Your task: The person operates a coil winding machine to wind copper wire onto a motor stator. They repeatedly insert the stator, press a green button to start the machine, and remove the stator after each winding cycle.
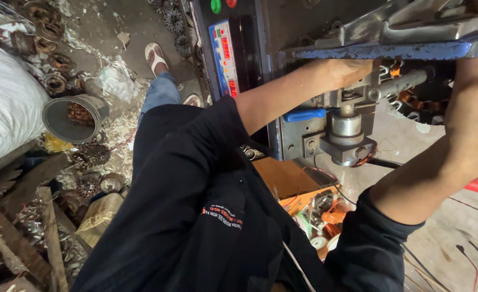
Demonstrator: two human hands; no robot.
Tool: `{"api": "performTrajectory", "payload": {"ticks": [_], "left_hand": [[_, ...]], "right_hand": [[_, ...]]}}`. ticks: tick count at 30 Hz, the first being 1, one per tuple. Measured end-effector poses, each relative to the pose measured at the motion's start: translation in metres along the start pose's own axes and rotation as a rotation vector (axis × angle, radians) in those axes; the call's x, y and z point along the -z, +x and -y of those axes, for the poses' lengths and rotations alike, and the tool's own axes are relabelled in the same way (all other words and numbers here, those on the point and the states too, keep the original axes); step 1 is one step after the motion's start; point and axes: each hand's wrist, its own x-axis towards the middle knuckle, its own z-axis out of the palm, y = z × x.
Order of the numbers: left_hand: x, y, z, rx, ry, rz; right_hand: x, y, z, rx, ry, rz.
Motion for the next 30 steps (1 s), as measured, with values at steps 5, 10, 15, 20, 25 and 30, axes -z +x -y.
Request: {"api": "performTrajectory", "payload": {"ticks": [5, 10, 15, 20, 25, 30], "left_hand": [[-0.013, 0.0, 0.006, -0.242, 0.493, 0.49], [-0.047, -0.019, 0.012, -0.36, 0.675, 0.118], [-0.045, -0.015, -0.003, -0.159, 0.616, -0.068], [-0.049, -0.016, -0.005, -0.175, 0.714, -0.169], [-0.066, -0.03, 0.004, -0.224, 0.651, -0.013], [-0.069, -0.022, -0.002, -0.13, 0.622, -0.111]], "right_hand": [[-0.003, 0.005, 0.024, -0.111, -0.068, -0.093], [-0.003, 0.015, 0.052, 0.031, 0.106, -0.2], [0.003, 0.021, 0.069, 0.048, 0.004, -0.22], [0.008, 0.025, 0.078, 0.085, -0.065, -0.222], [0.011, 0.025, 0.084, 0.087, -0.085, -0.248], [0.013, 0.024, 0.089, 0.077, -0.103, -0.269]]}}
